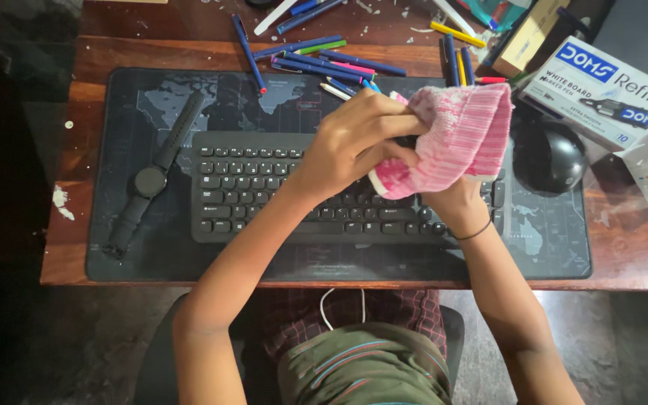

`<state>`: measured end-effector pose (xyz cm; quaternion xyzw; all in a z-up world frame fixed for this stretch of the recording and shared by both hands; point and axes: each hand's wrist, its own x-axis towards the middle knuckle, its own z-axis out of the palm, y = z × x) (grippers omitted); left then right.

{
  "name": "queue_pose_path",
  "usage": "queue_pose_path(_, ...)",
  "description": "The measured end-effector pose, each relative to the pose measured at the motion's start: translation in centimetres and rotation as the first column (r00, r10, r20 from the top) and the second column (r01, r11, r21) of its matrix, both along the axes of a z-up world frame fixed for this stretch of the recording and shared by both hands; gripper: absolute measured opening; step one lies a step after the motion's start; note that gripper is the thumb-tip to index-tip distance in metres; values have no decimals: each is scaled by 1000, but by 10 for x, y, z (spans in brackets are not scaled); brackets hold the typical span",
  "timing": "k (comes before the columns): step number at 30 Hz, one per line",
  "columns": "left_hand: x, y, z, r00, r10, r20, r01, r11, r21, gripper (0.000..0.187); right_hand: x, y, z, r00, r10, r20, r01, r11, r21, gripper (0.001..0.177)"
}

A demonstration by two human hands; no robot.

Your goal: The person wipes the covers of two books with a pink cloth and stacks them on the left side of the desk. They then lift a black keyboard, wipe its underside, and place it back down. Finally, they wipe a white marker and a blue box with the cloth.

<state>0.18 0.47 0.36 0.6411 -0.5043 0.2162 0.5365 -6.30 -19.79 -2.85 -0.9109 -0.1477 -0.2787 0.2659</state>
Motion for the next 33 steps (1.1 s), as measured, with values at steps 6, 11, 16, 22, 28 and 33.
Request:
queue_pose_path(6,-1,1,6,999,8,50,-10,999,54,55,-4,-16,-16,992,58,112,-61,998,21,60)
queue_pose_path(11,-5,-5,-1,992,-87,-89,89,996,26,51,1,-29,-40,998,55,-15,-25,658,753,34)
queue_pose_path(16,-5,-4,9,998,-23,-61,23,1000,-8,43,3,-22,-37,983,167,72,-152,533,832,45)
queue_pose_path(22,5,10,19,959,83,-272,-127,981,-149,30,1,-24,-31,999,43,22,-44,998,38,60)
queue_pose_path(28,-1,1,22,933,-103,-346,77,993,-90,56,3,2,-3,994,102,29,-106,961,254,45)
queue_pose_path(33,-11,-9,13,965,-53,-256,47,998,-31,55,5,10,1,986,103,132,-139,944,301,44)
